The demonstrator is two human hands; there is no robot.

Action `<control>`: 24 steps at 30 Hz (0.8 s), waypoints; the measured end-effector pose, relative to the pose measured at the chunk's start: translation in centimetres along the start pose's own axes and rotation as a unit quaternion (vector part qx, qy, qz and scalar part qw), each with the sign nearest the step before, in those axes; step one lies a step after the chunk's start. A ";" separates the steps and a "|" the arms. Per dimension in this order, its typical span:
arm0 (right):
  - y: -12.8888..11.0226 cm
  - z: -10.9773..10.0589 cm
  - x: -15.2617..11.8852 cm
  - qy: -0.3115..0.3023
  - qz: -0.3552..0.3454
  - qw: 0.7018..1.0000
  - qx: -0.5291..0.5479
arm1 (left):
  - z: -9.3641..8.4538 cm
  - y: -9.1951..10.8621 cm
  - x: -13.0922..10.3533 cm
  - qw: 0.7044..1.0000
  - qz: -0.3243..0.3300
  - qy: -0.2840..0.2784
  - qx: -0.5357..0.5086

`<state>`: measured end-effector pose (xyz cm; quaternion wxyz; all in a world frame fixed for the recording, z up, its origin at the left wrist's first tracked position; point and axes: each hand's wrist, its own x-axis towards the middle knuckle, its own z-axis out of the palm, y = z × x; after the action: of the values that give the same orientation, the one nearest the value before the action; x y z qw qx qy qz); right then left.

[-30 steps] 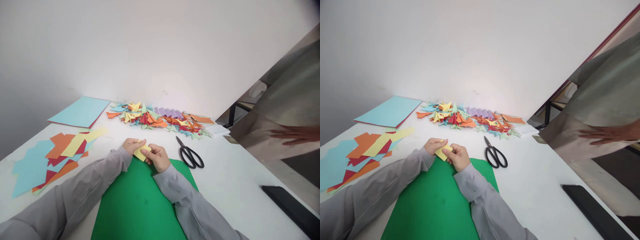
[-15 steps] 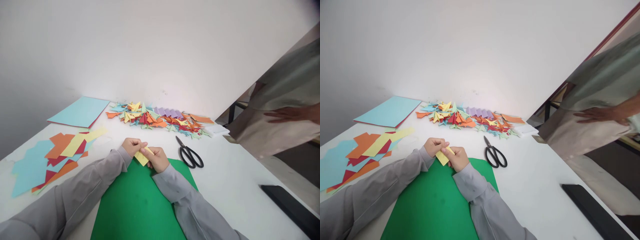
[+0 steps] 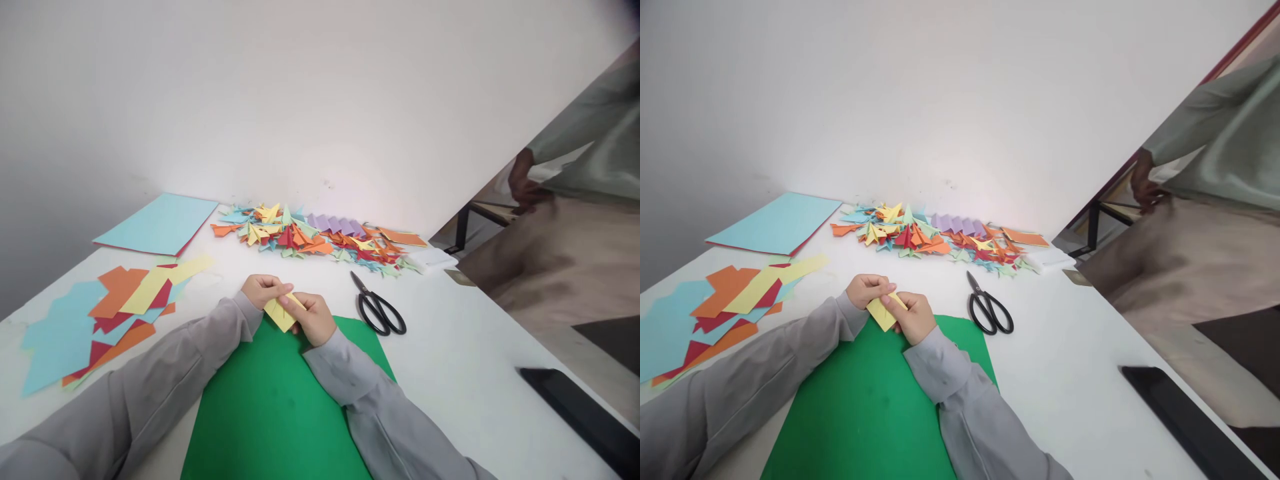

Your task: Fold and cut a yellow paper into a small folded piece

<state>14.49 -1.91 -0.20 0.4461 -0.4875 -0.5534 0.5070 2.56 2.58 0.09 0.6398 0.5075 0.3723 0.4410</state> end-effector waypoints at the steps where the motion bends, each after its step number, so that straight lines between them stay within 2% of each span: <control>1: 0.0 0.0 0.0 -0.001 -0.004 1.000 0.006 | 0.0 0.1 0.0 1.000 -0.002 -0.004 -0.004; 7: -0.2 -0.1 0.0 -0.006 -0.008 0.999 0.033 | -0.2 -0.2 0.0 0.999 -0.025 -0.045 -0.001; 18: -0.3 0.0 -0.1 0.000 0.003 0.999 0.032 | -0.2 -0.4 0.4 0.993 -0.077 -0.075 -0.038; 20: -0.2 0.0 0.0 0.005 -0.009 1.000 0.020 | -0.3 -0.4 0.5 0.995 -0.071 -0.062 -0.042; 24: 0.0 0.1 0.1 0.010 -0.013 0.999 0.028 | -0.3 -0.1 0.5 0.996 -0.060 0.019 -0.056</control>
<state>14.36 -1.88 -0.18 0.4719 -0.4723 -0.5406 0.5118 2.45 3.12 -0.08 0.6856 0.4387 0.3891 0.4314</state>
